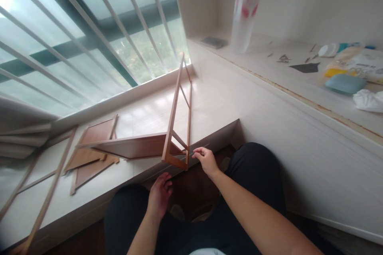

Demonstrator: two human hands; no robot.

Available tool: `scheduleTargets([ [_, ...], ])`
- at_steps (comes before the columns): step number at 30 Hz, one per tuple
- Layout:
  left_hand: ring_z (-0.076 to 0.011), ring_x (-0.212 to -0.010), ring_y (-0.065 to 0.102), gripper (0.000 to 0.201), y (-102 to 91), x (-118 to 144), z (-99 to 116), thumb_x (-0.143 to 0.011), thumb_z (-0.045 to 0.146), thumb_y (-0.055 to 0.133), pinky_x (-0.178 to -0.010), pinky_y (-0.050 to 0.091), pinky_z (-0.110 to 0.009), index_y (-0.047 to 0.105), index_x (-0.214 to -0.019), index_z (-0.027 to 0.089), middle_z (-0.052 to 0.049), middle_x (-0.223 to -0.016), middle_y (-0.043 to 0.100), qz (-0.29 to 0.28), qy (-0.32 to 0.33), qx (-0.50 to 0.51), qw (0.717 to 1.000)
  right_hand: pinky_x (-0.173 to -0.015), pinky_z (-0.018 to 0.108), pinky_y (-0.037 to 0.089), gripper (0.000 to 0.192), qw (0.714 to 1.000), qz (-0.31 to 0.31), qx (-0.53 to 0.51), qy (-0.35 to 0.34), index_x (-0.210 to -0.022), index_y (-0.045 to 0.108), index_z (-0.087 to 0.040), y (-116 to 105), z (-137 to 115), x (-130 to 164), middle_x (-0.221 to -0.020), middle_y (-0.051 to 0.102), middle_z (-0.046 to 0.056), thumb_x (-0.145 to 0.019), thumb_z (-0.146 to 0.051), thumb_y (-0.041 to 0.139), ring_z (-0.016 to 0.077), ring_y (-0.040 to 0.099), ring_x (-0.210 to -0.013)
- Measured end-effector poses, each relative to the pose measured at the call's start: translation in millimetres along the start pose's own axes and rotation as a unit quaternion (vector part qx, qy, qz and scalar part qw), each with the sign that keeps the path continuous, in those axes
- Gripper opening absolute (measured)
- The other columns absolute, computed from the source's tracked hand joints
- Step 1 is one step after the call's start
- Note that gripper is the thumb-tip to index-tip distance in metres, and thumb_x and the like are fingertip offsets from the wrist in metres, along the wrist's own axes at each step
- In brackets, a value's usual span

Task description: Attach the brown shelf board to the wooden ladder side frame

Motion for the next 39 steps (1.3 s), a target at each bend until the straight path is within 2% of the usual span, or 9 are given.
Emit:
scheduleTargets([
  [2,-0.0116,-0.068,0.063,0.041,16.0,-3.3,-9.8,-0.067,0.039,0.082,-0.055,0.042,-0.022,0.071,-0.101,0.019,-0.01,-0.107,0.073,-0.051,-0.045,0.011,0.998,-0.054,0.025,0.041,0.038,1.0,0.006,-0.025,0.015,-0.091,0.068,-0.015,1.7,1.0,-1.9,-0.083,0.078,0.009,-0.073,-0.047,0.075,0.0115,0.055,-0.054],
  [5,-0.0117,-0.076,0.066,0.041,36.8,-9.7,-16.3,-0.07,0.04,0.082,-0.059,0.043,-0.022,0.07,-0.105,0.021,-0.01,-0.119,0.072,-0.108,-0.081,0.034,0.99,-0.046,0.022,0.029,0.042,0.998,0.012,-0.056,0.026,-0.088,0.065,-0.016,3.9,0.9,-4.0,-0.084,0.079,0.01,-0.069,-0.05,0.078,0.0071,0.044,-0.046],
  [12,-0.0108,-0.077,0.066,0.048,72.7,-21.1,-15.4,-0.077,0.037,0.079,-0.061,0.044,-0.022,0.066,-0.122,0.026,-0.006,-0.118,0.072,-0.204,-0.112,0.068,0.97,-0.045,0.021,0.026,0.045,0.996,0.016,-0.088,0.022,-0.077,0.062,-0.017,8.2,-1.3,-6.1,-0.068,0.075,0.006,-0.063,-0.053,0.084,0.0072,0.043,-0.045],
  [17,-0.0106,-0.076,0.067,0.044,86.8,-29.4,-15.5,-0.077,0.038,0.081,-0.059,0.045,-0.021,0.063,-0.116,0.028,-0.004,-0.121,0.07,-0.211,-0.11,0.088,0.967,-0.045,0.021,0.026,0.047,0.995,0.007,-0.094,0.02,-0.074,0.062,-0.017,10.4,2.0,-10.3,-0.066,0.074,0.006,-0.06,-0.055,0.087,0.0066,0.041,-0.044],
  [25,-0.0088,-0.07,0.06,0.046,101.2,-31.6,-15.8,-0.077,0.037,0.081,-0.055,0.044,-0.019,0.063,-0.118,0.027,-0.001,-0.104,0.069,-0.2,-0.093,0.113,0.969,-0.047,0.022,0.03,0.045,0.995,0.001,-0.095,0.016,-0.073,0.065,-0.016,11.0,6.0,-16.8,-0.067,0.074,0.004,-0.058,-0.051,0.089,0.0075,0.045,-0.047],
  [33,-0.0093,-0.07,0.06,0.034,106.4,-34.3,-15.5,-0.079,0.033,0.079,-0.055,0.043,-0.019,0.065,-0.11,0.026,0.001,-0.094,0.068,-0.19,-0.093,0.123,0.97,-0.044,0.022,0.028,0.046,0.994,0.009,-0.108,0.019,-0.079,0.069,-0.015,9.1,1.0,-15.5,-0.068,0.072,0.003,-0.061,-0.053,0.087,0.0063,0.042,-0.046],
  [39,-0.0084,-0.069,0.061,0.039,107.9,-34.1,-16.3,-0.076,0.035,0.083,-0.056,0.044,-0.019,0.064,-0.108,0.024,0.001,-0.094,0.069,-0.187,-0.091,0.126,0.97,-0.043,0.021,0.025,0.043,0.993,0.014,-0.115,0.022,-0.077,0.067,-0.016,9.2,-0.2,-15.6,-0.068,0.072,0.003,-0.062,-0.051,0.086,0.0057,0.039,-0.045],
])
Point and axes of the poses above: each hand's wrist, its own x-axis away from the middle knuckle, its own y-axis out of the palm, z = x × y, the point moved 2 cm from there along -x, towards the middle knuckle
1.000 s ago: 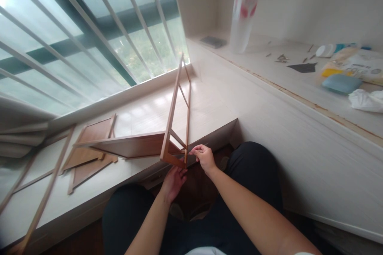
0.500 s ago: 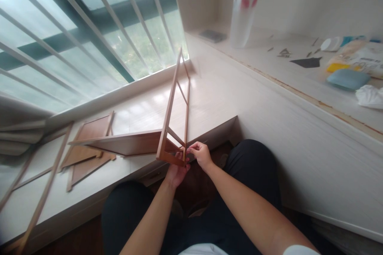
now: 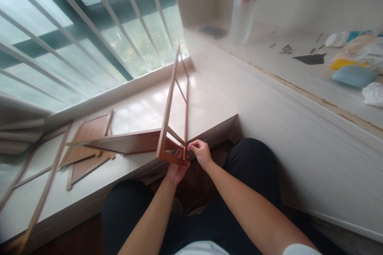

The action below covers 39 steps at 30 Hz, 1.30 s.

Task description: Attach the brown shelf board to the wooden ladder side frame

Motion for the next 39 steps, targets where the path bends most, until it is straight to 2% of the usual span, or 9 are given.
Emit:
scheduleTargets([
  [9,-0.0078,-0.067,0.06,0.042,-1.1,2.1,-1.7,-0.075,0.034,0.085,-0.054,0.044,-0.019,0.067,-0.112,0.025,0.003,-0.092,0.069,-0.003,0.011,0.005,1.0,-0.044,0.02,0.028,0.043,1.0,-0.006,-0.001,0.002,-0.074,0.067,-0.015,0.3,7.5,0.3,-0.062,0.067,0.0,-0.058,-0.047,0.091,0.0051,0.04,-0.046],
  [15,-0.0083,-0.07,0.06,0.045,-0.7,2.1,-3.0,-0.075,0.039,0.087,-0.056,0.044,-0.019,0.067,-0.114,0.026,0.002,-0.094,0.07,-0.004,0.034,0.012,0.999,-0.051,0.022,0.038,0.04,1.0,-0.014,0.01,-0.009,-0.076,0.069,-0.015,-0.5,15.2,-2.5,-0.062,0.065,-0.001,-0.062,-0.046,0.09,0.0086,0.05,-0.053],
  [22,-0.0084,-0.071,0.058,0.042,1.3,-2.0,-4.1,-0.074,0.041,0.086,-0.058,0.042,-0.019,0.067,-0.107,0.025,0.003,-0.088,0.067,0.007,0.042,0.006,0.999,-0.066,0.027,0.05,0.039,0.999,-0.023,0.029,-0.038,-0.078,0.071,-0.014,-3.6,22.5,-8.3,-0.072,0.071,0.003,-0.068,-0.049,0.087,0.0146,0.063,-0.068],
  [30,-0.0096,-0.073,0.057,0.043,5.3,-0.5,-5.9,-0.075,0.042,0.085,-0.058,0.041,-0.019,0.065,-0.109,0.025,0.001,-0.091,0.067,0.006,0.044,0.0,0.999,-0.066,0.027,0.048,0.042,0.996,-0.021,0.069,-0.058,-0.073,0.07,-0.015,-1.6,13.8,-7.4,-0.067,0.068,0.003,-0.07,-0.054,0.084,0.0148,0.061,-0.065],
  [39,-0.0086,-0.071,0.058,0.039,3.0,-0.7,-6.1,-0.076,0.042,0.084,-0.058,0.042,-0.018,0.064,-0.105,0.024,0.001,-0.09,0.067,0.006,0.044,-0.009,0.999,-0.063,0.026,0.044,0.048,0.99,-0.021,0.121,-0.074,-0.068,0.065,-0.016,-3.6,15.8,-12.2,-0.063,0.065,0.002,-0.074,-0.062,0.078,0.0142,0.057,-0.061],
])
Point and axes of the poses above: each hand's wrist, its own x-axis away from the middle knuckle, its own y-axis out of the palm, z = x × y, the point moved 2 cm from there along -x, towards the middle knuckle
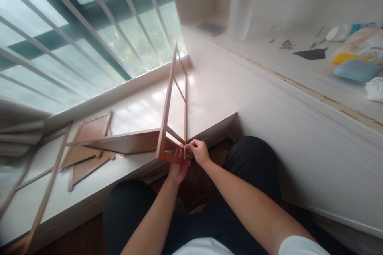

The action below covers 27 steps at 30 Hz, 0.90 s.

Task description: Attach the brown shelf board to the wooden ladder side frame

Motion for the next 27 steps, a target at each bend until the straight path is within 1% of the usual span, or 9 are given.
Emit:
scheduleTargets([
  [6,-0.0088,-0.072,0.058,0.044,-1.1,0.8,0.1,-0.074,0.045,0.085,-0.059,0.042,-0.019,0.064,-0.107,0.024,0.002,-0.09,0.067,0.002,0.003,-0.009,1.0,-0.063,0.024,0.041,0.051,0.999,-0.015,0.032,-0.02,-0.066,0.06,-0.017,1.0,0.0,0.0,-0.062,0.061,0.0,-0.08,-0.065,0.071,0.0133,0.054,-0.061],
  [9,-0.0095,-0.073,0.058,0.05,-1.9,0.9,0.0,-0.073,0.048,0.085,-0.059,0.042,-0.019,0.064,-0.112,0.024,0.0,-0.096,0.068,0.007,0.004,-0.014,1.0,-0.061,0.023,0.039,0.053,0.998,-0.025,0.047,-0.028,-0.066,0.059,-0.017,1.6,-1.1,0.3,-0.06,0.058,-0.001,-0.082,-0.067,0.068,0.0125,0.051,-0.061],
  [12,-0.0101,-0.075,0.058,0.052,-3.1,0.6,-0.4,-0.072,0.048,0.086,-0.059,0.042,-0.02,0.063,-0.113,0.025,-0.001,-0.102,0.068,0.009,0.004,-0.016,1.0,-0.06,0.022,0.037,0.055,0.997,-0.034,0.061,-0.036,-0.066,0.061,-0.017,2.0,-2.9,0.2,-0.062,0.058,-0.001,-0.084,-0.069,0.065,0.0121,0.049,-0.062],
  [16,-0.0101,-0.073,0.057,0.052,-4.0,-0.2,-0.6,-0.072,0.048,0.086,-0.059,0.042,-0.021,0.063,-0.113,0.025,-0.001,-0.099,0.067,0.005,0.003,-0.02,1.0,-0.059,0.022,0.034,0.06,0.995,-0.047,0.072,-0.042,-0.064,0.06,-0.016,2.8,-3.1,-0.6,-0.062,0.056,0.0,-0.086,-0.071,0.061,0.0117,0.047,-0.062],
  [21,-0.0105,-0.074,0.057,0.053,-5.3,-0.3,-1.8,-0.072,0.05,0.085,-0.06,0.041,-0.021,0.063,-0.115,0.027,0.0,-0.098,0.067,0.002,0.002,-0.025,1.0,-0.056,0.023,0.032,0.065,0.996,-0.054,0.068,-0.033,-0.062,0.06,-0.016,3.6,0.7,-0.2,-0.058,0.053,0.0,-0.088,-0.076,0.054,0.0116,0.046,-0.058],
  [24,-0.0101,-0.074,0.057,0.056,-7.7,0.6,-4.6,-0.071,0.054,0.084,-0.061,0.041,-0.021,0.064,-0.115,0.028,-0.001,-0.104,0.068,0.001,-0.002,-0.033,0.999,-0.055,0.023,0.033,0.069,0.997,-0.046,0.057,-0.02,-0.064,0.063,-0.016,3.1,1.7,0.3,-0.055,0.053,0.0,-0.088,-0.079,0.049,0.0117,0.047,-0.055],
  [27,-0.0085,-0.073,0.057,0.058,-11.5,3.0,-9.5,-0.07,0.057,0.083,-0.062,0.041,-0.021,0.064,-0.118,0.03,0.0,-0.111,0.069,0.003,-0.01,-0.05,0.999,-0.056,0.023,0.034,0.073,0.999,-0.034,0.037,-0.003,-0.061,0.064,-0.015,2.7,1.1,0.4,-0.052,0.052,0.001,-0.086,-0.082,0.049,0.0109,0.047,-0.053],
])
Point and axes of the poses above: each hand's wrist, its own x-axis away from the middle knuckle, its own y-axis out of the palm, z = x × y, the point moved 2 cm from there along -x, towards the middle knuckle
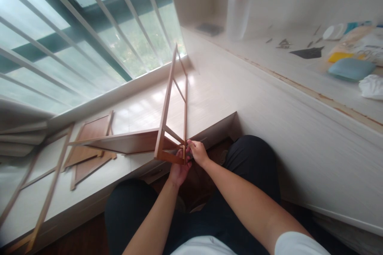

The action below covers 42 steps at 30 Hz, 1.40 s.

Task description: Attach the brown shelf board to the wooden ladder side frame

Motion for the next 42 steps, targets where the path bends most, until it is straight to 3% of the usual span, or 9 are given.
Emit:
scheduleTargets([
  [3,-0.0067,-0.073,0.057,0.06,-2.9,5.0,-9.3,-0.072,0.059,0.08,-0.062,0.04,-0.02,0.066,-0.122,0.031,-0.001,-0.117,0.068,0.0,-0.013,-0.031,0.999,-0.053,0.023,0.036,0.076,0.999,0.017,-0.038,0.03,-0.059,0.062,-0.015,0.4,0.5,-0.1,-0.05,0.051,0.001,-0.081,-0.087,0.05,0.0099,0.046,-0.05],
  [6,-0.0073,-0.073,0.058,0.06,-3.8,12.6,-23.2,-0.071,0.058,0.081,-0.06,0.039,-0.019,0.069,-0.121,0.027,-0.005,-0.118,0.07,-0.007,-0.034,-0.082,0.996,-0.042,0.022,0.027,0.077,0.992,0.041,-0.091,0.079,-0.063,0.058,-0.017,0.7,3.3,1.2,-0.047,0.043,-0.003,-0.079,-0.091,0.044,0.0072,0.035,-0.04],
  [10,-0.0114,-0.071,0.062,0.055,-1.8,19.5,-41.1,-0.066,0.054,0.085,-0.056,0.037,-0.02,0.074,-0.108,0.02,-0.007,-0.101,0.074,-0.012,-0.047,-0.154,0.987,-0.036,0.021,0.015,0.073,0.976,0.065,-0.157,0.138,-0.07,0.052,-0.02,0.5,6.5,6.5,-0.047,0.035,-0.008,-0.079,-0.091,0.04,0.0043,0.02,-0.035],
  [16,-0.0102,-0.063,0.059,0.036,2.4,14.9,-45.6,-0.072,0.045,0.083,-0.053,0.036,-0.02,0.07,-0.087,0.015,-0.001,-0.077,0.069,0.009,-0.011,-0.205,0.979,-0.035,0.02,0.014,0.067,0.96,0.074,-0.214,0.164,-0.073,0.049,-0.021,1.8,4.0,15.1,-0.048,0.028,-0.01,-0.079,-0.088,0.048,0.0036,0.016,-0.037],
  [25,-0.0122,-0.065,0.062,0.046,8.0,18.9,-48.3,-0.067,0.054,0.083,-0.053,0.036,-0.02,0.069,-0.092,0.018,-0.002,-0.077,0.068,0.001,-0.006,-0.167,0.986,-0.038,0.02,0.019,0.06,0.961,0.059,-0.225,0.147,-0.083,0.053,-0.021,-0.7,-1.8,21.1,-0.053,0.03,-0.01,-0.079,-0.081,0.055,0.0047,0.021,-0.041],
  [30,-0.0097,-0.063,0.06,0.048,7.8,20.0,-52.6,-0.066,0.056,0.081,-0.053,0.035,-0.019,0.064,-0.092,0.019,-0.001,-0.082,0.068,-0.003,-0.023,-0.146,0.989,-0.044,0.021,0.032,0.052,0.969,0.068,-0.194,0.136,-0.087,0.053,-0.021,-3.9,5.5,28.5,-0.056,0.035,-0.009,-0.081,-0.073,0.055,0.0071,0.034,-0.045],
  [35,-0.0086,-0.062,0.059,0.05,3.0,25.5,-51.7,-0.066,0.059,0.08,-0.054,0.035,-0.019,0.059,-0.09,0.02,0.0,-0.085,0.067,-0.016,-0.02,-0.142,0.989,-0.057,0.022,0.047,0.035,0.984,0.048,-0.104,0.134,-0.097,0.067,-0.017,-17.6,8.9,39.6,-0.075,0.065,0.001,-0.081,-0.049,0.063,0.011,0.058,-0.063],
  [39,-0.0096,-0.064,0.059,0.05,-4.8,32.0,-50.3,-0.065,0.059,0.081,-0.054,0.035,-0.019,0.06,-0.088,0.02,0.0,-0.084,0.067,-0.032,-0.004,-0.162,0.986,-0.055,0.021,0.047,0.018,0.991,0.002,-0.009,0.136,-0.089,0.075,-0.017,-33.1,5.5,48.2,-0.074,0.073,0.003,-0.073,-0.022,0.069,0.0107,0.061,-0.059],
  [42,-0.011,-0.066,0.06,0.048,-8.1,37.3,-49.4,-0.066,0.058,0.081,-0.055,0.036,-0.019,0.062,-0.086,0.019,-0.002,-0.085,0.067,-0.049,0.003,-0.176,0.983,-0.052,0.021,0.046,0.018,0.991,-0.037,0.04,0.126,-0.084,0.079,-0.017,-44.4,0.2,54.8,-0.068,0.073,0.002,-0.072,-0.014,0.066,0.0102,0.061,-0.054],
])
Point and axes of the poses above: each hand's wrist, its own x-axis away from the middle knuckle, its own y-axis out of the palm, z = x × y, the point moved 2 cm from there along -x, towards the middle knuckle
